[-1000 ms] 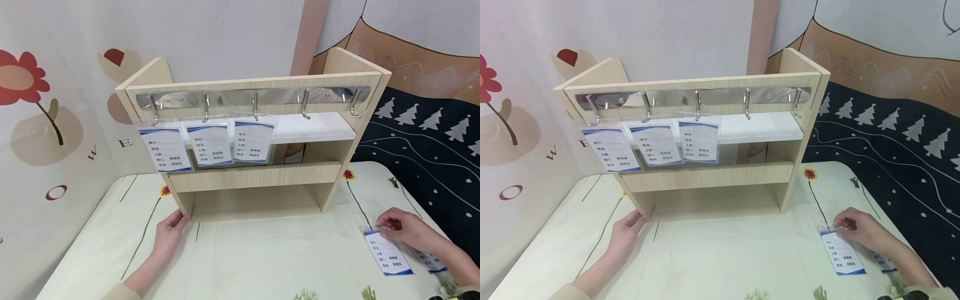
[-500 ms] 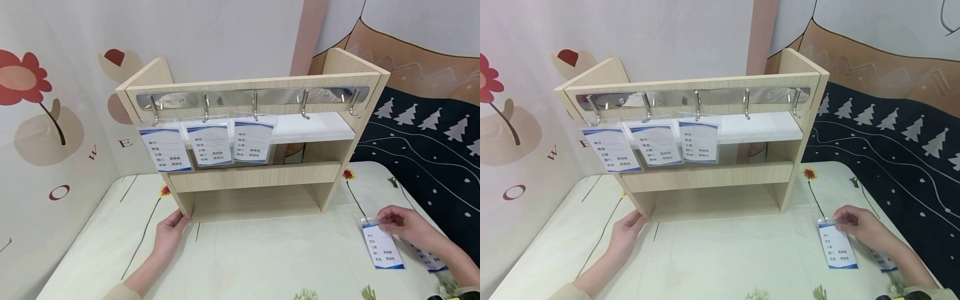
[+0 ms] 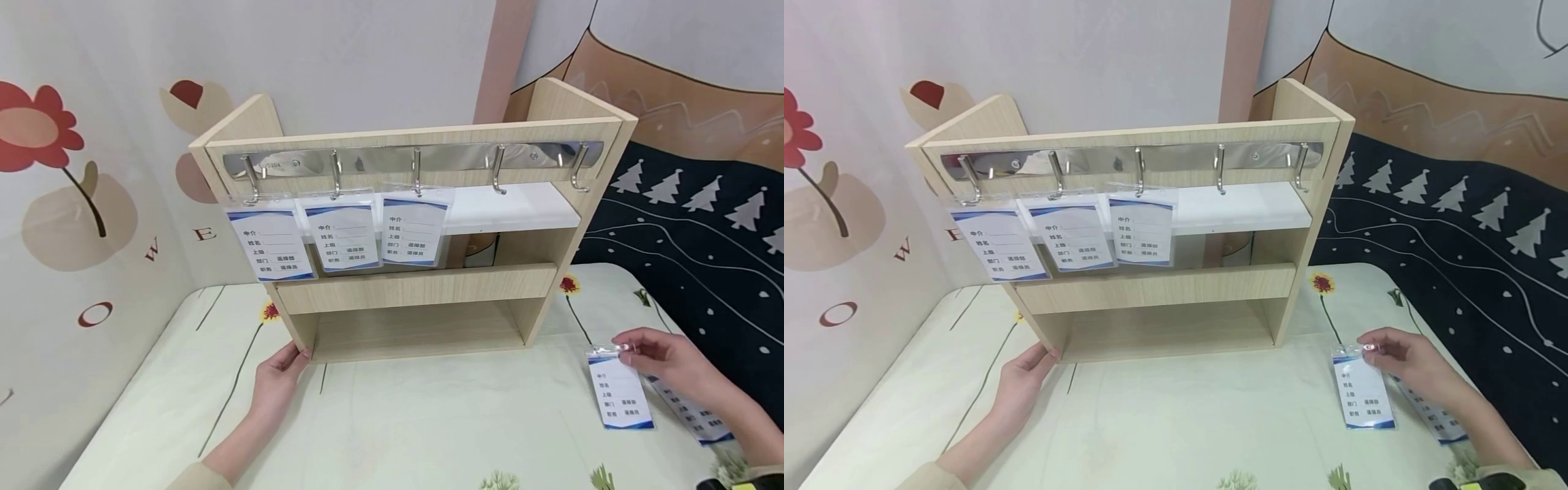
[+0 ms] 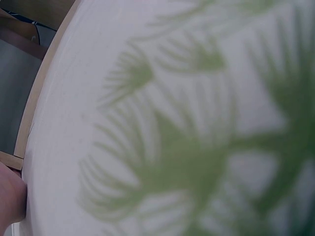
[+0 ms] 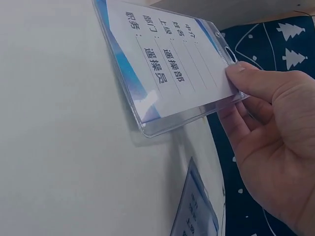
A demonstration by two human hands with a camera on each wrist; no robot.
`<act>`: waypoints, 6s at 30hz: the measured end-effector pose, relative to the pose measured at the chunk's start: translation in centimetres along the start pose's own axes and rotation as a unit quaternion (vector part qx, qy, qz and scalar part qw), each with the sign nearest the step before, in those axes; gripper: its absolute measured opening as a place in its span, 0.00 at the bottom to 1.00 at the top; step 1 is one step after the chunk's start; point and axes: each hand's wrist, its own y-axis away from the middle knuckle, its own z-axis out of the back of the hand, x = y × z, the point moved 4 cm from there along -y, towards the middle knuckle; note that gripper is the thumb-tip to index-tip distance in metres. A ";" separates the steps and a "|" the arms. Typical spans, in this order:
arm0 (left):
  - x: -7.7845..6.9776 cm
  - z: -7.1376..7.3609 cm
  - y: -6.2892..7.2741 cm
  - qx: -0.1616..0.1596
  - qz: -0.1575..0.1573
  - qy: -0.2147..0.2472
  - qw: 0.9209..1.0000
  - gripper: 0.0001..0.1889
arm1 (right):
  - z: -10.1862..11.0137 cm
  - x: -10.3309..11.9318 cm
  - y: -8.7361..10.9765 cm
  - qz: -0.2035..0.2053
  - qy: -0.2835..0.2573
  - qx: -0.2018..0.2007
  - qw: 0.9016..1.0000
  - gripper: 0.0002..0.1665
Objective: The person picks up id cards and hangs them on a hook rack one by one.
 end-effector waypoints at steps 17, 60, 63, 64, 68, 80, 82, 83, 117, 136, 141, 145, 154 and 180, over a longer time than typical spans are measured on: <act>-0.3 0.0 0.2 -0.001 0.007 -0.006 1.000 0.24 | 0.7 1.7 -0.2 0.003 -0.025 -0.001 1.000 0.16; 0.0 0.0 0.0 0.003 0.008 -0.009 1.000 0.25 | 3.0 12.4 -2.3 0.165 -0.072 -0.085 0.980 0.27; 0.0 0.0 0.0 -0.001 0.007 -0.007 1.000 0.24 | 3.2 13.3 -2.5 0.176 -0.078 -0.094 0.977 0.26; -0.1 0.0 0.0 -0.002 0.008 -0.006 1.000 0.24 | 3.3 13.5 -2.6 0.181 -0.081 -0.095 0.976 0.26; 0.0 0.1 0.0 -0.001 0.007 -0.006 1.000 0.24 | 3.4 14.8 -2.8 0.204 -0.086 -0.102 0.970 0.25; -0.1 0.1 0.0 0.002 0.010 -0.005 1.000 0.24 | 3.4 17.9 -3.6 0.233 -0.109 -0.121 0.959 0.24; -0.1 0.1 0.0 0.003 0.011 -0.007 1.000 0.24 | 3.4 18.4 -3.8 0.246 -0.110 -0.117 0.956 0.23; -0.1 0.1 0.0 0.003 0.011 -0.008 1.000 0.24 | 3.4 18.6 -3.9 0.252 -0.116 -0.114 0.954 0.22; 0.1 0.1 0.0 0.000 0.014 0.002 1.000 0.24 | 2.1 23.7 -6.6 0.300 -0.323 -0.195 0.876 0.15; 0.0 0.0 0.0 -0.001 0.007 0.008 1.000 0.24 | 1.1 26.4 -7.5 0.353 -0.375 -0.213 0.830 0.15; 0.0 0.1 0.0 0.000 0.009 0.003 1.000 0.24 | 0.8 27.3 -7.7 0.356 -0.386 -0.214 0.824 0.14; -0.1 0.1 0.1 -0.001 0.008 0.003 1.000 0.24 | 0.6 27.7 -7.9 0.354 -0.399 -0.217 0.818 0.14; -0.1 0.1 0.0 -0.003 0.010 -0.001 1.000 0.24 | 0.1 28.1 -8.3 0.349 -0.425 -0.229 0.803 0.15; 0.0 0.1 0.0 -0.002 0.011 0.003 1.000 0.24 | 0.0 28.6 -8.4 0.345 -0.402 -0.253 0.810 0.18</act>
